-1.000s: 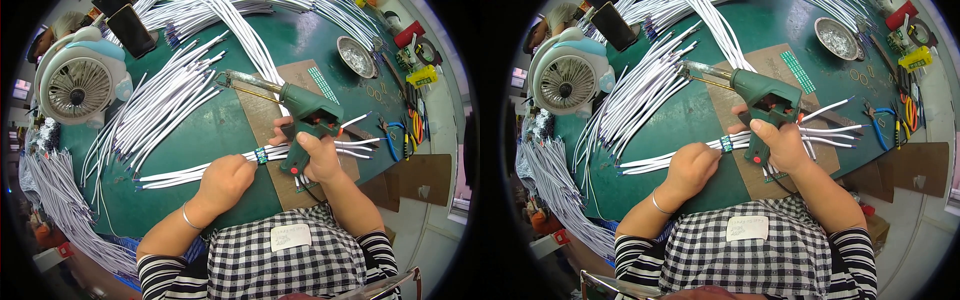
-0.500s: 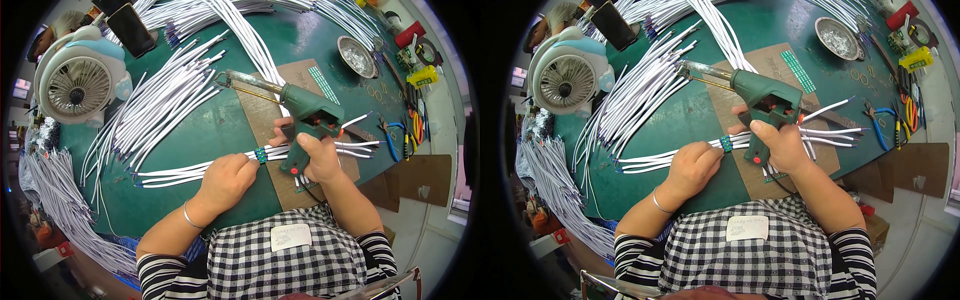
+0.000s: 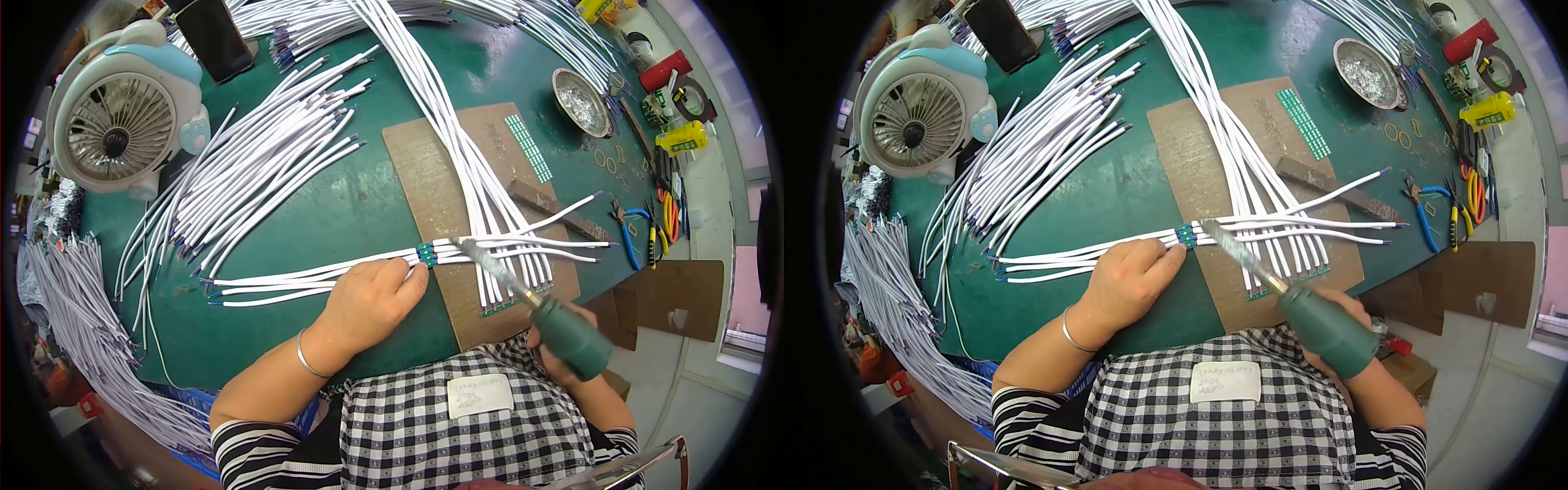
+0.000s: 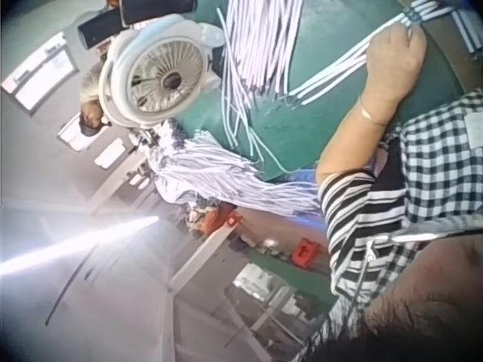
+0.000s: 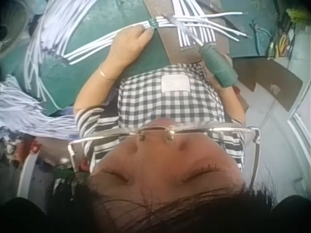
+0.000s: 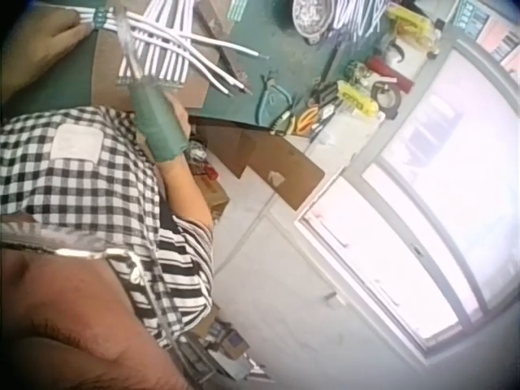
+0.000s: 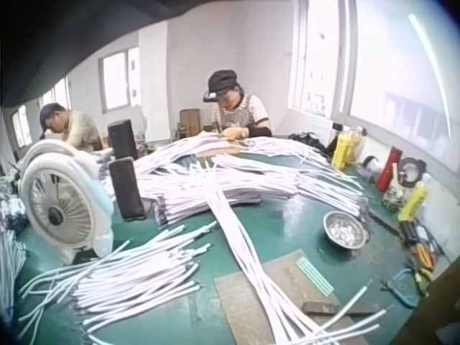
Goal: The person aligns wires onto circuit boards by hand and solders them in place using a soldering iron.
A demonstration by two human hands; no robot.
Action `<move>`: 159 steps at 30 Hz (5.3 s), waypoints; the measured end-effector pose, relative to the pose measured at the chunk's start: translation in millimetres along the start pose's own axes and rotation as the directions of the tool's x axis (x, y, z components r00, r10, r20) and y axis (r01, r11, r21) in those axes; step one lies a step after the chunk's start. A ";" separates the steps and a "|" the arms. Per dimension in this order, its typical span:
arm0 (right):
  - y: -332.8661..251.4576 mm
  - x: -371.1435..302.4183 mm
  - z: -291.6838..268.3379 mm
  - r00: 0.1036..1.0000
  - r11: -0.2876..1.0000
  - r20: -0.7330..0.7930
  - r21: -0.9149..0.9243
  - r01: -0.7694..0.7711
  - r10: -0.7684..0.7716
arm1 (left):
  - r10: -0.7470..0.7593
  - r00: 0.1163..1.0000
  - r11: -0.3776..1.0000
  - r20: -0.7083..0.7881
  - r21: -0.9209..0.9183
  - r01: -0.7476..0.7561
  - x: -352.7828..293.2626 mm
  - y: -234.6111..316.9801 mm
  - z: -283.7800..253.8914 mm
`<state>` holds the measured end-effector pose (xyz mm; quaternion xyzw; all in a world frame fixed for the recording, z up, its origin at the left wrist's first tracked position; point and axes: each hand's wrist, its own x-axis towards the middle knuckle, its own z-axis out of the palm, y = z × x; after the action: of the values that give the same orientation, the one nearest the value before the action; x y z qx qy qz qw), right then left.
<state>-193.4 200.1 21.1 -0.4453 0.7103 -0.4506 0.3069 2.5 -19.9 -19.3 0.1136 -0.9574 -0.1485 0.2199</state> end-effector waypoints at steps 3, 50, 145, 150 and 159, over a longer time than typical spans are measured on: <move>8.1 -11.8 6.6 0.998 0.984 0.015 -0.167 -0.054 0.058 | 0.015 1.000 0.999 -0.022 0.031 -0.015 0.0 1.1 -0.1; 9.1 -8.3 4.5 0.933 0.843 0.238 -0.411 0.348 -0.269 | -0.031 0.999 0.999 -0.023 0.040 0.031 -0.9 4.8 4.8; -2.6 89.6 53.6 0.999 0.627 0.012 0.778 -0.033 0.038 | -0.316 0.922 0.822 0.222 -0.421 0.383 21.6 0.0 -21.0; -7.6 91.4 55.3 0.999 0.658 0.005 0.752 -0.036 0.049 | -0.131 0.958 0.955 0.254 -0.226 0.190 22.4 -8.8 -23.1; -9.3 30.8 -4.1 0.998 0.998 0.054 0.060 0.035 -0.038 | -0.165 0.962 0.905 0.219 -0.355 0.236 20.6 -17.8 -14.2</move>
<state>-206.3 171.7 30.2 -0.4610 0.6798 -0.4644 0.3310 -6.4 -45.6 -5.0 0.1533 -0.9101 -0.3616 0.1319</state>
